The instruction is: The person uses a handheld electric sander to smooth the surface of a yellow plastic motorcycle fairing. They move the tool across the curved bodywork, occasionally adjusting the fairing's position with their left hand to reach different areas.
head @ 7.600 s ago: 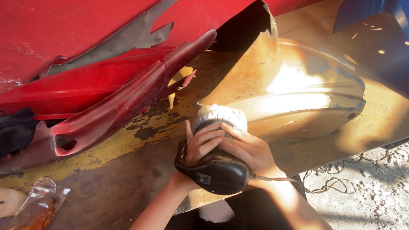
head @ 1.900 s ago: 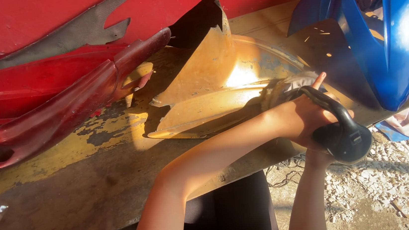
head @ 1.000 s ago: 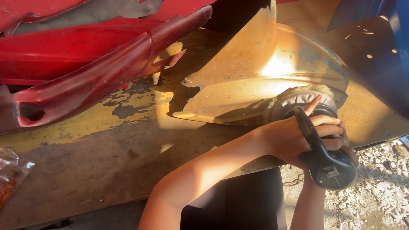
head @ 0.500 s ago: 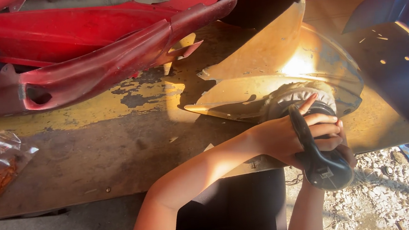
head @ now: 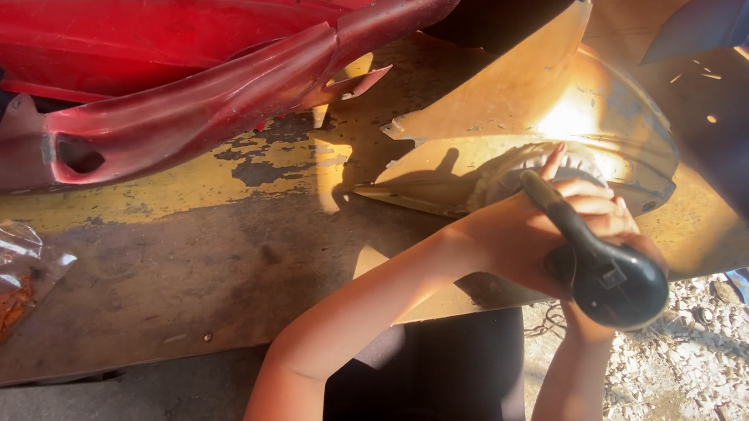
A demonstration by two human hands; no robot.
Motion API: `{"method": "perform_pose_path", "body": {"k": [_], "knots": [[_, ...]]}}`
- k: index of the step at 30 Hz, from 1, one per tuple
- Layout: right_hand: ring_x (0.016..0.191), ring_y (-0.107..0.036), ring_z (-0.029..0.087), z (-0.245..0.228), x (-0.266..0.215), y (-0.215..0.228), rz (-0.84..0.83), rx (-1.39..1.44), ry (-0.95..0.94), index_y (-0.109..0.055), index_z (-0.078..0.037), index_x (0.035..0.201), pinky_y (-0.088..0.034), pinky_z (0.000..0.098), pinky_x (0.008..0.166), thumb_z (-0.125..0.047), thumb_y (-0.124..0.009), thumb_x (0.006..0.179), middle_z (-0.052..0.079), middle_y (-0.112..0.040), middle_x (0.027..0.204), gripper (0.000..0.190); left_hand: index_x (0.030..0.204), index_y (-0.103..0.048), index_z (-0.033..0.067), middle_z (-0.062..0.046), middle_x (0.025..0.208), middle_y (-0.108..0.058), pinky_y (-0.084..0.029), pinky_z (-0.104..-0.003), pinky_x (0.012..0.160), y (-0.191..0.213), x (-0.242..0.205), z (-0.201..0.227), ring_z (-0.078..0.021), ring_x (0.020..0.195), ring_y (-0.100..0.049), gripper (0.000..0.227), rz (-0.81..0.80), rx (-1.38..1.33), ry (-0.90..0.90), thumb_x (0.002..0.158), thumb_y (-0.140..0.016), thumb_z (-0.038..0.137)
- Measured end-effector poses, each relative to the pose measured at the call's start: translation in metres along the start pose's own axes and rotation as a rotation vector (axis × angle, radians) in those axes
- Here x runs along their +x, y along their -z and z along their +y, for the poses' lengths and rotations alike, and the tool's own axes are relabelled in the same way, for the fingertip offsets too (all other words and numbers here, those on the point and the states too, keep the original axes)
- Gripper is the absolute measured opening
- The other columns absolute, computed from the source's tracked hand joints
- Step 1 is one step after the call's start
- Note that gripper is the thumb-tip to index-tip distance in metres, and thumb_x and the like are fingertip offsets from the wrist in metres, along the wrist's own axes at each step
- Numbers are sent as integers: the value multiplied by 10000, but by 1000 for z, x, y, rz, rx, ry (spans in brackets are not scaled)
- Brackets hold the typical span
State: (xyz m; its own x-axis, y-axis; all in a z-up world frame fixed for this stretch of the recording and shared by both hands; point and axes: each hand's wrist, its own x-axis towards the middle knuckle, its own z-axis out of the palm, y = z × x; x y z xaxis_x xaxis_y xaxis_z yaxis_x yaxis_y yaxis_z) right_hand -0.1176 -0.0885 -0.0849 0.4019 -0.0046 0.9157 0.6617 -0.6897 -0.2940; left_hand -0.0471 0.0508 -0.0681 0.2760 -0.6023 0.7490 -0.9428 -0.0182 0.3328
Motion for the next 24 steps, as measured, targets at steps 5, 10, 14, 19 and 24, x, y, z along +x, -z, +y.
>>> {"method": "perform_pose_path", "body": {"k": [5,10,14,19,24], "knots": [[1026,-642,198,3,4,-17,3,168,-156,-471,-23,1202,-520,344,1065,-125,-649,1099,112,-649,1103,229,1361,-591,247,-1,1371,-599,-66,-773,1248,43,10,0,-221,1367,-554,764,-40,50,44,710,-880,523],[942,-647,201,-34,34,-27,-107,136,-139,-553,-3,1043,-512,378,996,-41,-657,1018,124,-659,997,113,1352,-581,267,24,1363,-634,-64,-746,1286,47,-12,1,-229,1377,-555,773,36,-34,99,692,-890,523],[907,-665,211,-28,25,-25,-146,-5,-138,-581,7,979,-527,379,1011,-20,-643,1052,109,-660,918,100,1342,-582,229,-14,1348,-633,-41,-756,1260,37,-15,2,-251,1353,-556,818,7,-40,112,659,-893,556],[885,-682,197,-23,21,-32,-110,-38,-162,-604,14,1003,-575,299,974,-41,-692,1101,103,-669,951,144,1365,-577,270,14,1345,-631,-149,-648,1282,54,-15,2,-216,1364,-553,748,42,-71,106,736,-872,547],[866,-684,202,-37,29,-38,-134,146,-66,-671,-5,978,-542,401,1147,-59,-750,962,97,-678,923,98,1372,-567,272,7,1371,-622,-194,-626,1280,61,-32,0,-225,1353,-535,758,20,29,174,740,-848,583]]}}
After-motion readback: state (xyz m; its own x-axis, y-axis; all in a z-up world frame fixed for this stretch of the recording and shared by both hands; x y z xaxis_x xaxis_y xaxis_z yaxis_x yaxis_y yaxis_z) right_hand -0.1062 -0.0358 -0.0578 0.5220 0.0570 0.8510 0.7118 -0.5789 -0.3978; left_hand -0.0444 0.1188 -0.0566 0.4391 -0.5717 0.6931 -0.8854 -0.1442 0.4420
